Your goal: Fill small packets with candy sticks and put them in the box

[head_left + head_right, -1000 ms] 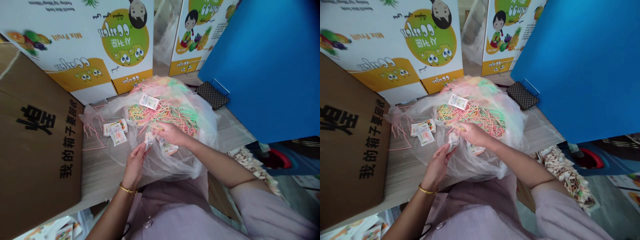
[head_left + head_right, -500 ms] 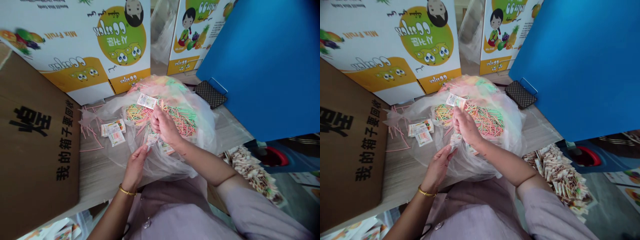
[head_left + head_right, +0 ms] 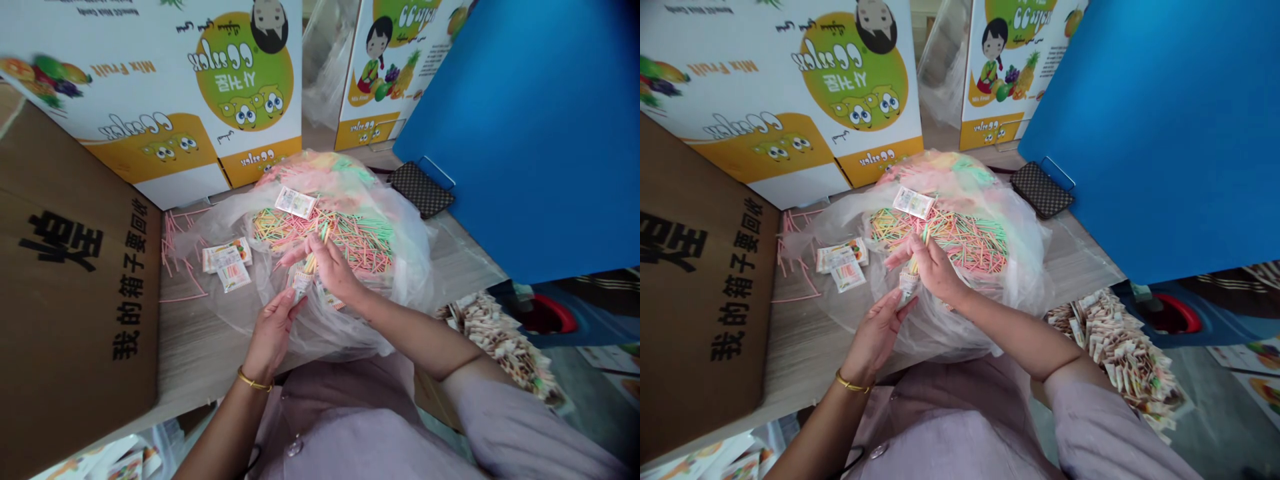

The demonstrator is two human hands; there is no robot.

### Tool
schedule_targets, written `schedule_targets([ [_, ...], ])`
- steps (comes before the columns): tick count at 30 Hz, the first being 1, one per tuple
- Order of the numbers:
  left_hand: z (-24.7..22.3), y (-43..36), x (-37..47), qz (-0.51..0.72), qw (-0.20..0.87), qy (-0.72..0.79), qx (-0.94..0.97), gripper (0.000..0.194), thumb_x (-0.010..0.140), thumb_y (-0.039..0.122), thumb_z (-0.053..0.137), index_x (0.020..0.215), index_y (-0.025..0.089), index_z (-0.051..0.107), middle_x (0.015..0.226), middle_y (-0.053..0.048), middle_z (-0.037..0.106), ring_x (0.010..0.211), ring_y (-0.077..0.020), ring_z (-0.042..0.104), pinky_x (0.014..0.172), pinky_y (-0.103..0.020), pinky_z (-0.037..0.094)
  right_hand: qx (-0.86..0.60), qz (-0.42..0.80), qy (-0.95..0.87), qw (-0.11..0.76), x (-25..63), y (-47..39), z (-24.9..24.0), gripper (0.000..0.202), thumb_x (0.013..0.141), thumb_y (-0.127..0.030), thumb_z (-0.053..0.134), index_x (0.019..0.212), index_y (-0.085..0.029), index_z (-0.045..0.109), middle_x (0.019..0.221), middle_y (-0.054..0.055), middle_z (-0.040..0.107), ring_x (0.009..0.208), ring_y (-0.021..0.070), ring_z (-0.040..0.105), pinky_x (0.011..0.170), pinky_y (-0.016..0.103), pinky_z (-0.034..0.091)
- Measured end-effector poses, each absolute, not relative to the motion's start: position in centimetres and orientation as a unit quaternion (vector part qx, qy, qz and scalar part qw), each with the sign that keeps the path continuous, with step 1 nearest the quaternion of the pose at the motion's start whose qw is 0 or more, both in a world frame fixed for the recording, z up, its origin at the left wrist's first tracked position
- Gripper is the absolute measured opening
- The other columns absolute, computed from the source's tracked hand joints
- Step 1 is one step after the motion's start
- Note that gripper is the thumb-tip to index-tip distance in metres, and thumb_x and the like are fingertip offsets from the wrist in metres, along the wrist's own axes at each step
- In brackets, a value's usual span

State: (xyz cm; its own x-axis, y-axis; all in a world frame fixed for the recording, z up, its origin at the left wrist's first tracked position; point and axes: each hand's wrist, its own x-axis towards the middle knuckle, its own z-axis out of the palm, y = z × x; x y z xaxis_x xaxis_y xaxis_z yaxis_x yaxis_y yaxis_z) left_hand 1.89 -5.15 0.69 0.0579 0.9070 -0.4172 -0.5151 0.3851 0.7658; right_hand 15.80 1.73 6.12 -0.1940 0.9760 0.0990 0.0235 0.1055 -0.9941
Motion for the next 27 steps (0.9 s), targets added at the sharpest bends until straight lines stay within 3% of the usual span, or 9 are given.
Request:
schedule_targets([
  [5, 0.5, -5.2, 2.0, 0.513, 0.693, 0.459, 0.215, 0.035, 0.071, 0.045, 0.088, 0.095, 0.021, 0.082, 0.121, -0.008, 0.078, 0.127, -0.0282, 0.064, 0.11, -0.043, 0.05, -0.403, 0.51, -0.596, 0.472, 15.9, 1.7, 4.9, 0.045, 0.104, -0.066, 0.034, 0.1, -0.025, 0.053, 0.095, 0.005, 0.077, 0.107, 0.0202, 0.07, 0.108, 0.041, 0.046],
  [11, 0.4, -5.3, 2.1, 0.506, 0.694, 0.462, 0.221, 0.038, 0.072, 0.046, 0.088, 0.098, 0.019, 0.082, 0.121, -0.01, 0.078, 0.129, -0.0297, 0.063, 0.111, -0.044, 0.05, -0.404, 0.574, -0.532, 0.473, 15.7, 2.3, 4.3, 0.05, 0.101, -0.07, 0.035, 0.107, -0.026, 0.058, 0.106, 0.008, 0.076, 0.103, 0.0238, 0.072, 0.09, 0.041, 0.057],
  [18, 0.8, -5.1, 2.0, 0.507, 0.713, 0.437, 0.209, 0.032, 0.074, 0.042, 0.087, 0.096, 0.02, 0.081, 0.119, -0.008, 0.078, 0.127, -0.0285, 0.064, 0.111, -0.045, 0.051, -0.364, 0.611, -0.521, 0.473, 15.8, 2.2, 3.9, 0.032, 0.099, -0.056, 0.053, 0.11, -0.027, 0.049, 0.095, 0.003, 0.074, 0.098, 0.0217, 0.073, 0.091, 0.039, 0.056],
  [22, 0.7, -5.1, 1.9, 0.51, 0.715, 0.437, 0.194, 0.031, 0.075, 0.04, 0.086, 0.098, 0.02, 0.08, 0.12, -0.008, 0.078, 0.13, -0.0288, 0.063, 0.111, -0.045, 0.051, -0.337, 0.622, -0.52, 0.479, 16.1, 2.2, 3.9, 0.038, 0.099, -0.054, 0.056, 0.122, -0.024, 0.052, 0.082, 0.0, 0.071, 0.092, 0.0206, 0.073, 0.091, 0.037, 0.054],
  [27, 0.7, -5.1, 1.8, 0.513, 0.72, 0.429, 0.185, 0.028, 0.078, 0.037, 0.084, 0.1, 0.02, 0.08, 0.127, -0.008, 0.075, 0.138, -0.0304, 0.056, 0.112, -0.046, 0.051, -0.341, 0.617, -0.563, 0.432, 16.7, 2.4, 4.1, 0.052, 0.101, -0.064, 0.045, 0.122, -0.022, 0.067, 0.09, 0.006, 0.076, 0.102, 0.0225, 0.071, 0.092, 0.037, 0.054],
])
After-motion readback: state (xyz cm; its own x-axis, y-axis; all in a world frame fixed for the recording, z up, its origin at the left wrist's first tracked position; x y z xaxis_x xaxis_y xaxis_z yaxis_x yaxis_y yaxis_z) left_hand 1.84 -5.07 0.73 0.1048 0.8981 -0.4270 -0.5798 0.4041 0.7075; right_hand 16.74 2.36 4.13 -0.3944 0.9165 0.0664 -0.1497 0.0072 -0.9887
